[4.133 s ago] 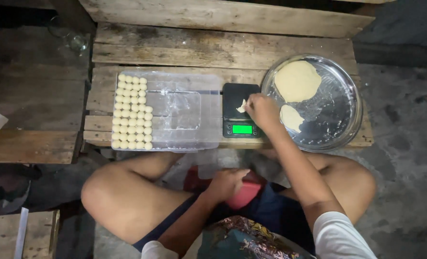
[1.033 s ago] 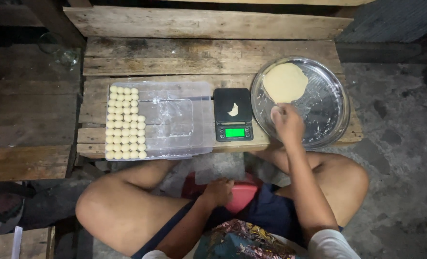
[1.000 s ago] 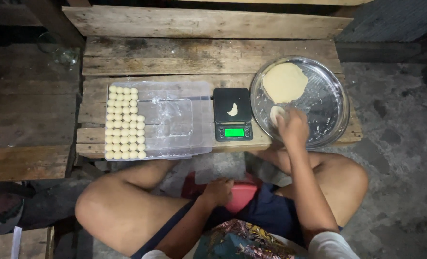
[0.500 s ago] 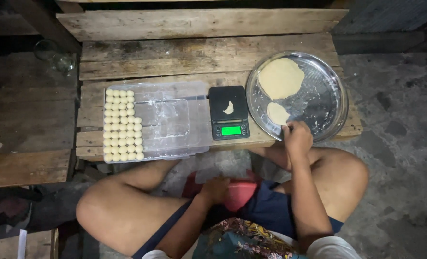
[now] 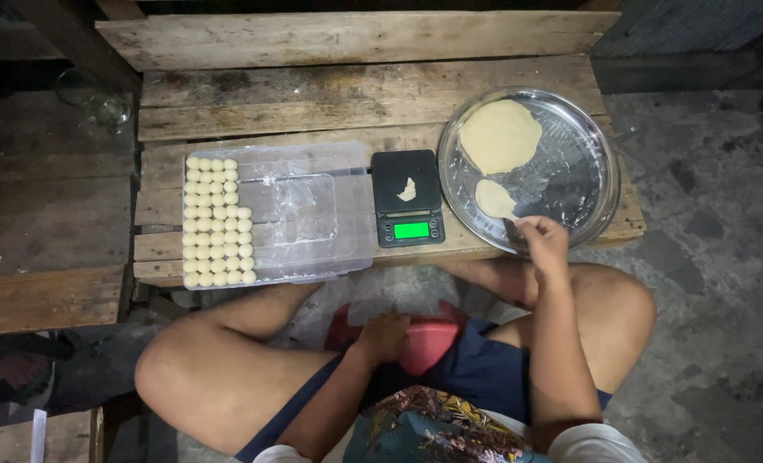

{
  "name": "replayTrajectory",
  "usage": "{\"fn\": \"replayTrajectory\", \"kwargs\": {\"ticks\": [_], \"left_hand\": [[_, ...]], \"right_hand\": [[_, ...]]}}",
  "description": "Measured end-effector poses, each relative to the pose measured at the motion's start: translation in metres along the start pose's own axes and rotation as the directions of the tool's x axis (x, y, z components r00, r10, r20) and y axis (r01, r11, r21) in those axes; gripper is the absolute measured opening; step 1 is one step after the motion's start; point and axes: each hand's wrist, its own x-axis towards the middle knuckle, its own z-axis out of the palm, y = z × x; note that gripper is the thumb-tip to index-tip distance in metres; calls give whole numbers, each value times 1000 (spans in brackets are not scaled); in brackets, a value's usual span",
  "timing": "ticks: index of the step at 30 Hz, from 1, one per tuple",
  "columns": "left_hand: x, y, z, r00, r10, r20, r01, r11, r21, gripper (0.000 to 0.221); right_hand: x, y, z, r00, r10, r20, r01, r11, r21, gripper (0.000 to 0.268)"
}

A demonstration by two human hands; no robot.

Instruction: The person sits on a low stool and portions dough from a large sheet on a metal tray. They weigh each portion on a digital scale, roll it into a ball, and place it into a plastic container. The process is repeated for multiple portions.

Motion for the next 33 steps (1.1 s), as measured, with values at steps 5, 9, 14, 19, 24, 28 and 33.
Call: {"fn": "replayTrajectory", "kwargs": {"ticks": [5,9,14,19,24,28,33], "left_hand": [[-8,6,-15,1000,19,11,-18,998,-53,43],[-11,13,-25,1000,14,23,-13,999,-40,42],[-12,14,-23,1000,-3,17,3,1000,-27,46],[-2,4,-1,1000,9,7,-9,1000,-8,48],[-7,4,-2,999,16,-36,-17,1000,-15,44],[-4,1,-5,996,56,-69,-57,998,-24,46],[-1,4,0,998,40,-58,-40,999,4,46]], "right_hand": [[-11,-21,-11,990,135,-31,-114,923,368,11],[-17,-30,-14,986,163,19,-142,789,597,10],[-22,-38,-5,988,132,-85,-69,854,516,13],[-3,-13,11,979,-162,-125,169,985,47,10],[6,-33,25,989,-91,-114,37,914,-405,24],[-4,-74,28,950,-218,-224,161,956,-246,17],[-18,-105,78,854,-506,-115,496,862,-108,18]]}}
